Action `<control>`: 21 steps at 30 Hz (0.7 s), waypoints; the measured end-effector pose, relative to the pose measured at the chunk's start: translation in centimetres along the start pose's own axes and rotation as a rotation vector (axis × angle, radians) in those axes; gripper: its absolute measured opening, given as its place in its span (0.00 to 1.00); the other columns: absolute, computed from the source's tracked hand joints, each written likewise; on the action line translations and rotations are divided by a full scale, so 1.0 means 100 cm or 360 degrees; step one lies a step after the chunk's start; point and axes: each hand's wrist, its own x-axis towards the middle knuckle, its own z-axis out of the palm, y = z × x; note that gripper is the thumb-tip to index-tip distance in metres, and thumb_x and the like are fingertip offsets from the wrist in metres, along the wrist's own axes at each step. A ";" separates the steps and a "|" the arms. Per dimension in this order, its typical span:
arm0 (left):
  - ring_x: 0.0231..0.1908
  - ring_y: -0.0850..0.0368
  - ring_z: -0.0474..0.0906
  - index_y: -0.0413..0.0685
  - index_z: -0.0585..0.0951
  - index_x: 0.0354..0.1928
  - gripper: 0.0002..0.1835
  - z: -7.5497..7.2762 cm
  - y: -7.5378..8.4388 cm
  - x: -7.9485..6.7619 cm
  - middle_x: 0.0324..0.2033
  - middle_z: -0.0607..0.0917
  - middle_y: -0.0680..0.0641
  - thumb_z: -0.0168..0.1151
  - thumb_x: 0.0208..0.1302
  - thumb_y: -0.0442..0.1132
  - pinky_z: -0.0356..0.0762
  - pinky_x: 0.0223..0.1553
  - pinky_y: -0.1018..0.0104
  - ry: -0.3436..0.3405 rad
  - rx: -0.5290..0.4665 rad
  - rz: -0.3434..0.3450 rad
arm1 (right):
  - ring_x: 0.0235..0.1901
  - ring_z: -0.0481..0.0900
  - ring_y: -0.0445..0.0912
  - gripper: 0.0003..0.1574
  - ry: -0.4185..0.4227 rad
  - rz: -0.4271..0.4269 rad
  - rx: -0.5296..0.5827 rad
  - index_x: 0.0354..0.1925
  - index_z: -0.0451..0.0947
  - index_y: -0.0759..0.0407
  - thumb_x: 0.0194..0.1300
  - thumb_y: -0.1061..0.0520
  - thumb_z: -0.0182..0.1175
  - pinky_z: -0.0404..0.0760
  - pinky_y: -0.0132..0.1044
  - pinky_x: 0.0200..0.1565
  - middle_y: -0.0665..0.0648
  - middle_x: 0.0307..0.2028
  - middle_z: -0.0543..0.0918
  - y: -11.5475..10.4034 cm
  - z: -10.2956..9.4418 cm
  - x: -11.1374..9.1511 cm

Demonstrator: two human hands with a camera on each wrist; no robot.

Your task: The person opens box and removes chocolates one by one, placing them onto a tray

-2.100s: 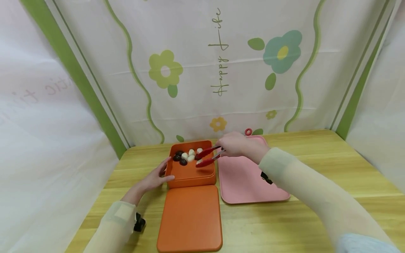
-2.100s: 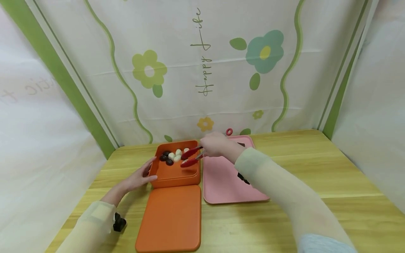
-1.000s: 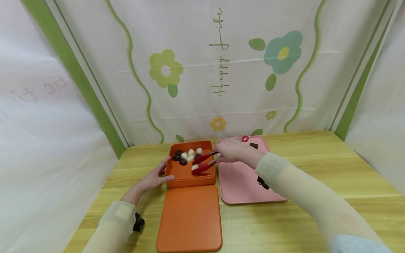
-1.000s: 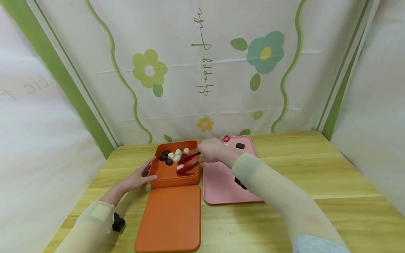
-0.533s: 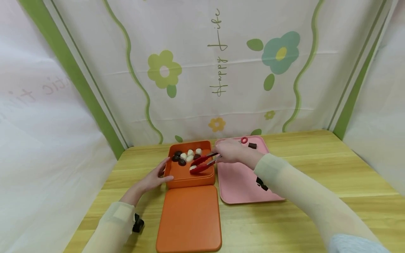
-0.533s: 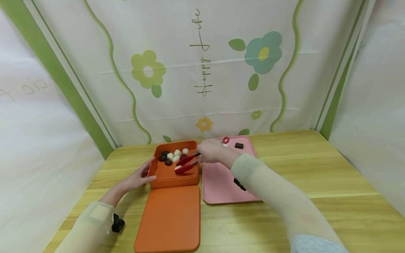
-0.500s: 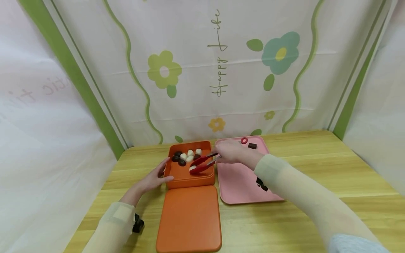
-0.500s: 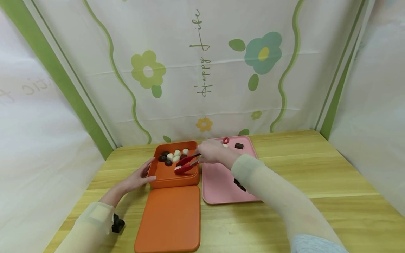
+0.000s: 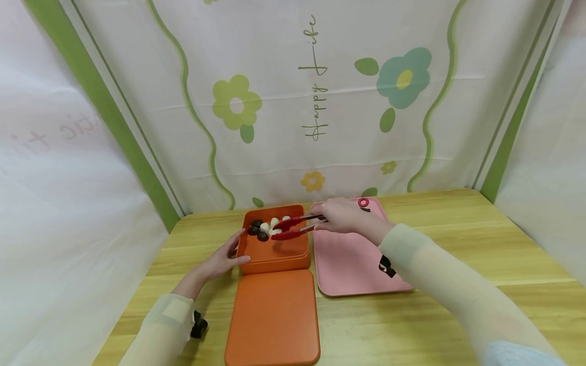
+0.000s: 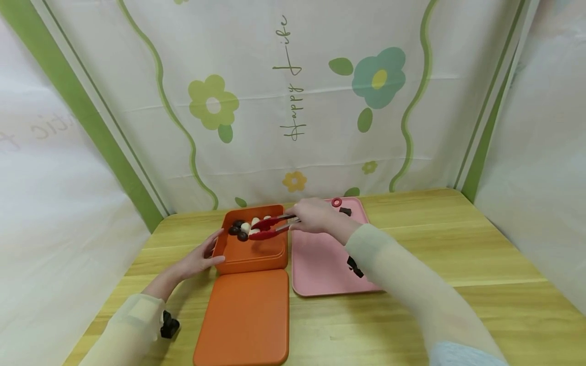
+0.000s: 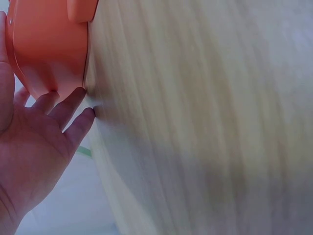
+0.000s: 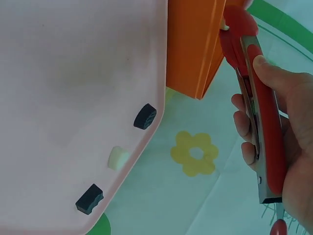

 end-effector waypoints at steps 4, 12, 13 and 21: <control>0.70 0.30 0.47 0.47 0.44 0.77 0.46 0.000 0.001 -0.001 0.72 0.48 0.29 0.62 0.68 0.40 0.50 0.66 0.39 0.0004 0.0004 -0.0007 | 0.29 0.76 0.42 0.16 0.0045 -0.0024 0.0005 0.48 0.81 0.53 0.62 0.51 0.68 0.78 0.41 0.37 0.47 0.35 0.82 0.003 -0.005 -0.007; 0.70 0.30 0.46 0.48 0.43 0.78 0.46 0.000 -0.001 -0.001 0.73 0.47 0.30 0.62 0.68 0.40 0.50 0.66 0.39 -0.0004 0.0003 -0.0009 | 0.35 0.80 0.46 0.24 0.0116 0.0023 0.0026 0.58 0.80 0.47 0.63 0.49 0.66 0.78 0.42 0.35 0.48 0.43 0.85 0.008 -0.014 -0.022; 0.70 0.30 0.46 0.48 0.43 0.78 0.46 0.000 -0.002 -0.001 0.73 0.47 0.30 0.62 0.68 0.40 0.50 0.66 0.39 -0.0005 0.0000 -0.0010 | 0.33 0.80 0.46 0.25 0.0124 0.0035 0.0018 0.58 0.80 0.46 0.63 0.49 0.67 0.77 0.41 0.34 0.47 0.41 0.85 0.009 -0.015 -0.023; 0.70 0.31 0.45 0.48 0.43 0.78 0.46 -0.001 -0.001 -0.001 0.73 0.46 0.30 0.61 0.69 0.40 0.49 0.66 0.39 -0.0016 -0.0006 -0.0012 | 0.29 0.78 0.45 0.27 0.0183 0.0095 -0.0016 0.58 0.80 0.48 0.62 0.46 0.67 0.74 0.40 0.29 0.48 0.35 0.85 0.014 -0.023 -0.040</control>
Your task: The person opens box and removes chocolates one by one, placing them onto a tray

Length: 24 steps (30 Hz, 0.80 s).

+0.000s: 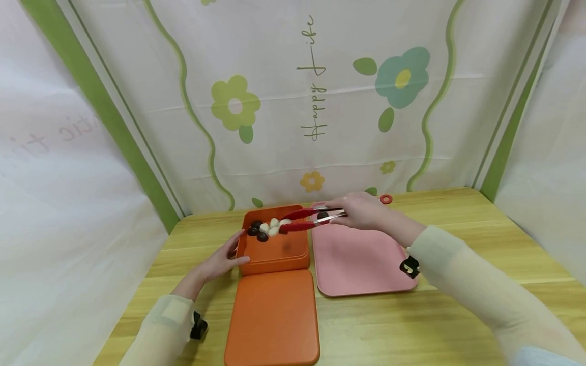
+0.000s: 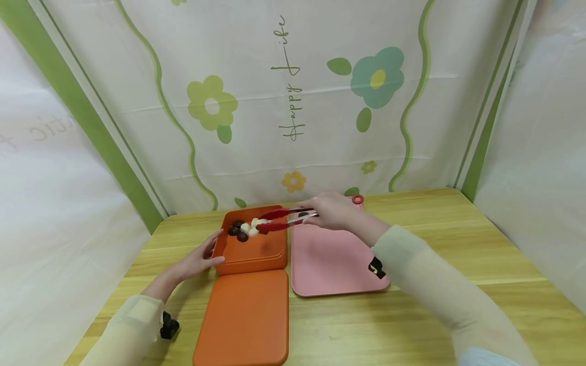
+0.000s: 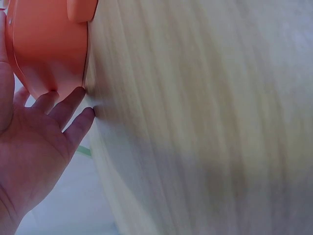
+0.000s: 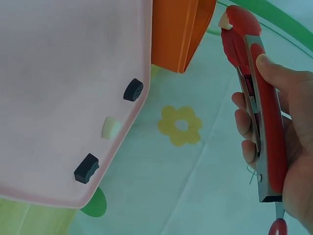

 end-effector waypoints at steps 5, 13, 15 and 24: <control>0.70 0.31 0.45 0.48 0.43 0.78 0.46 0.000 0.001 0.000 0.73 0.46 0.30 0.62 0.68 0.42 0.49 0.67 0.40 0.0000 0.0016 -0.0001 | 0.31 0.79 0.46 0.28 0.0013 0.0046 -0.0010 0.58 0.81 0.52 0.61 0.46 0.68 0.76 0.42 0.31 0.51 0.40 0.86 0.003 -0.008 -0.012; 0.70 0.31 0.46 0.48 0.43 0.78 0.46 0.000 0.000 -0.001 0.73 0.47 0.30 0.62 0.69 0.41 0.50 0.66 0.40 -0.0001 0.0007 0.0008 | 0.32 0.76 0.46 0.30 0.0042 0.0094 -0.0036 0.59 0.79 0.52 0.60 0.45 0.69 0.73 0.41 0.31 0.52 0.42 0.85 0.007 -0.017 -0.029; 0.70 0.31 0.46 0.48 0.43 0.78 0.46 0.000 -0.001 0.000 0.73 0.47 0.30 0.62 0.68 0.42 0.50 0.66 0.40 -0.0003 0.0010 0.0003 | 0.33 0.77 0.46 0.30 0.0053 0.0090 -0.0053 0.59 0.79 0.51 0.60 0.45 0.69 0.73 0.41 0.31 0.52 0.41 0.85 0.009 -0.018 -0.033; 0.70 0.31 0.46 0.48 0.43 0.78 0.46 0.000 -0.004 0.002 0.72 0.48 0.30 0.61 0.69 0.42 0.50 0.66 0.40 0.0005 0.0035 0.0001 | 0.25 0.71 0.42 0.29 0.0104 0.0097 -0.0058 0.57 0.81 0.53 0.58 0.47 0.71 0.68 0.36 0.24 0.48 0.33 0.83 0.019 -0.027 -0.050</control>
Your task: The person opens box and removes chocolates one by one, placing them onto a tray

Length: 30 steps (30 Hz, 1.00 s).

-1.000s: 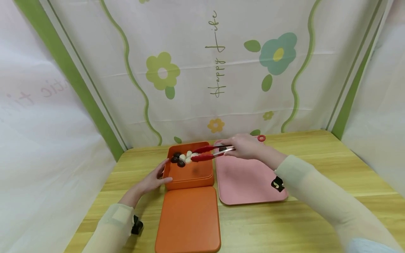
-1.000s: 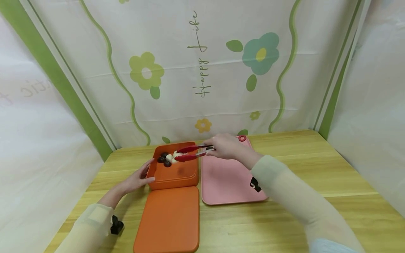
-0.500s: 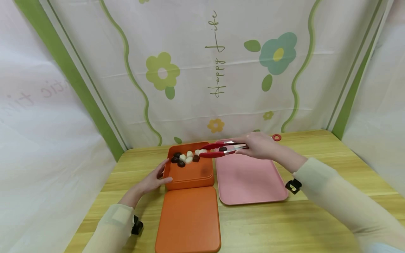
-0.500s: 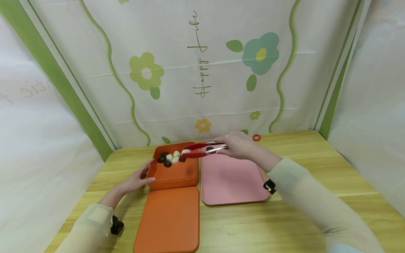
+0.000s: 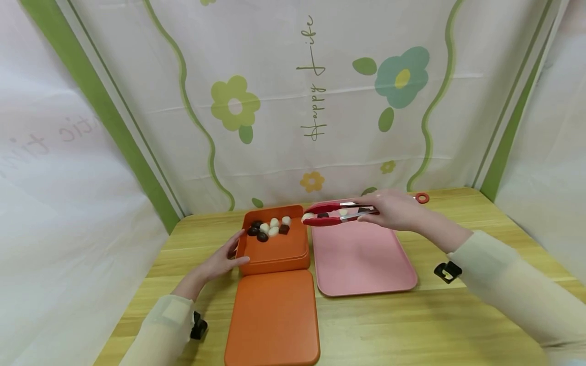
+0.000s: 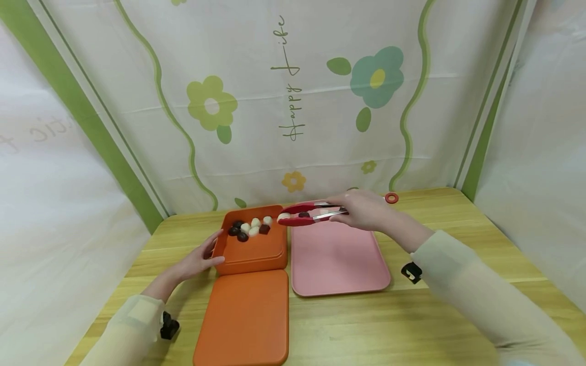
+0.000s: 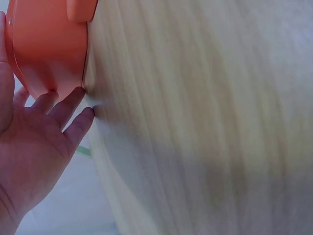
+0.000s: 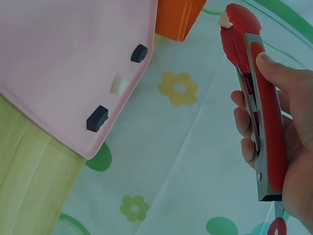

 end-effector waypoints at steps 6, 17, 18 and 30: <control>0.70 0.32 0.46 0.47 0.43 0.77 0.46 0.000 0.000 0.000 0.73 0.48 0.30 0.61 0.69 0.42 0.50 0.66 0.40 0.0006 0.0009 -0.0005 | 0.24 0.70 0.40 0.28 -0.0031 0.0043 -0.0012 0.57 0.81 0.52 0.59 0.49 0.71 0.68 0.36 0.25 0.48 0.34 0.83 0.004 -0.008 -0.010; 0.70 0.31 0.46 0.49 0.44 0.78 0.46 0.000 0.003 -0.002 0.73 0.48 0.30 0.62 0.68 0.42 0.50 0.66 0.39 0.0019 -0.0001 0.0002 | 0.30 0.78 0.45 0.29 -0.0070 0.0122 -0.0081 0.60 0.79 0.51 0.60 0.49 0.70 0.73 0.42 0.29 0.55 0.41 0.85 0.013 -0.015 -0.029; 0.70 0.31 0.46 0.49 0.43 0.78 0.46 0.000 0.003 -0.002 0.73 0.48 0.30 0.62 0.68 0.43 0.50 0.66 0.39 0.0015 0.0001 -0.0001 | 0.28 0.76 0.44 0.30 -0.0074 0.0126 -0.0074 0.60 0.79 0.52 0.60 0.48 0.69 0.72 0.41 0.28 0.55 0.40 0.85 0.014 -0.014 -0.030; 0.70 0.31 0.46 0.50 0.43 0.78 0.46 0.000 0.004 -0.002 0.73 0.47 0.31 0.62 0.68 0.44 0.49 0.67 0.40 0.0005 0.0006 -0.0014 | 0.24 0.71 0.42 0.30 -0.0057 0.0098 -0.0077 0.57 0.81 0.58 0.57 0.50 0.72 0.70 0.39 0.26 0.54 0.36 0.86 0.028 0.009 -0.037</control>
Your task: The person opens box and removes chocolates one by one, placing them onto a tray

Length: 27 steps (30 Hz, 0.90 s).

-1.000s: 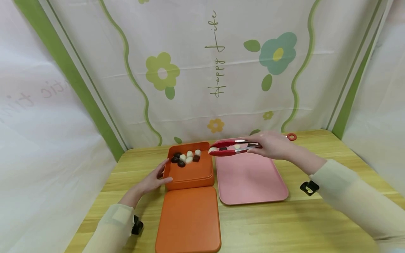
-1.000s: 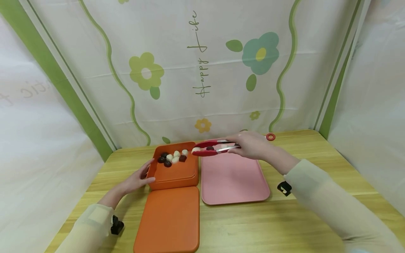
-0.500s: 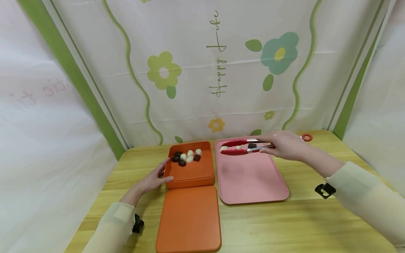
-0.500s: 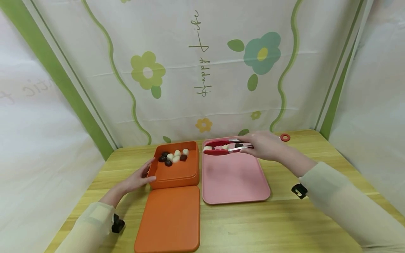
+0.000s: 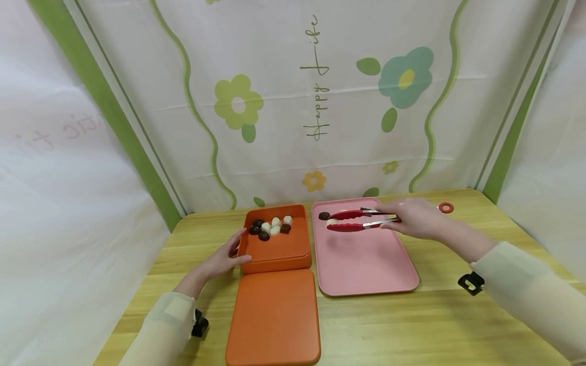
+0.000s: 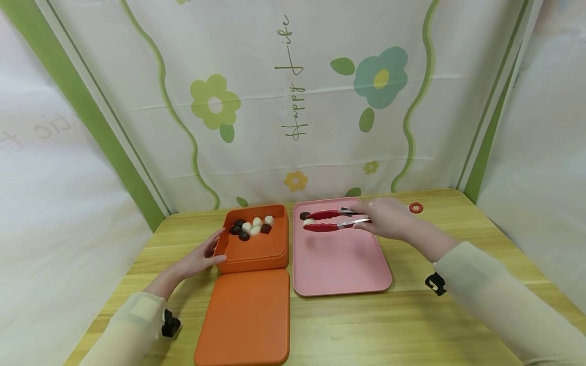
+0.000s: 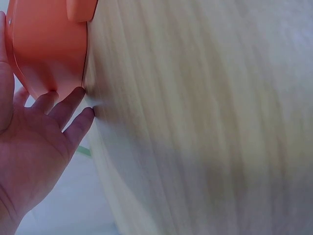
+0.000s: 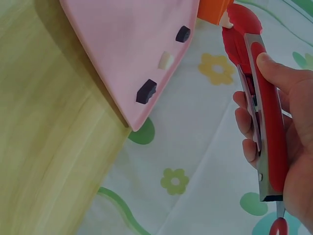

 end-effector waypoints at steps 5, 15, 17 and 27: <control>0.70 0.31 0.46 0.50 0.43 0.78 0.46 0.000 0.001 0.000 0.73 0.47 0.31 0.61 0.69 0.41 0.50 0.66 0.40 -0.0008 -0.0017 -0.0006 | 0.26 0.74 0.42 0.26 -0.0001 -0.0030 0.0016 0.53 0.83 0.57 0.58 0.49 0.71 0.72 0.40 0.27 0.51 0.34 0.85 0.002 0.010 0.005; 0.71 0.33 0.46 0.50 0.44 0.78 0.46 0.001 0.000 0.001 0.73 0.47 0.31 0.62 0.68 0.45 0.49 0.67 0.41 0.0004 0.0027 -0.0018 | 0.25 0.73 0.42 0.22 -0.0091 -0.0025 0.0036 0.48 0.83 0.58 0.58 0.48 0.71 0.70 0.39 0.26 0.53 0.34 0.84 0.005 0.029 0.018; 0.70 0.32 0.46 0.49 0.44 0.78 0.47 0.000 0.001 0.000 0.73 0.47 0.31 0.62 0.68 0.45 0.50 0.67 0.41 -0.0003 0.0025 0.0004 | 0.25 0.73 0.42 0.22 -0.0101 -0.0016 0.0031 0.48 0.83 0.58 0.57 0.49 0.71 0.71 0.39 0.26 0.54 0.34 0.84 0.004 0.031 0.020; 0.71 0.32 0.45 0.50 0.43 0.78 0.47 0.000 0.001 -0.001 0.73 0.47 0.31 0.63 0.68 0.44 0.49 0.67 0.41 0.0001 0.0016 0.0002 | 0.27 0.76 0.45 0.24 -0.0115 -0.0028 -0.0006 0.50 0.83 0.61 0.57 0.50 0.72 0.73 0.41 0.27 0.57 0.36 0.85 0.006 0.043 0.028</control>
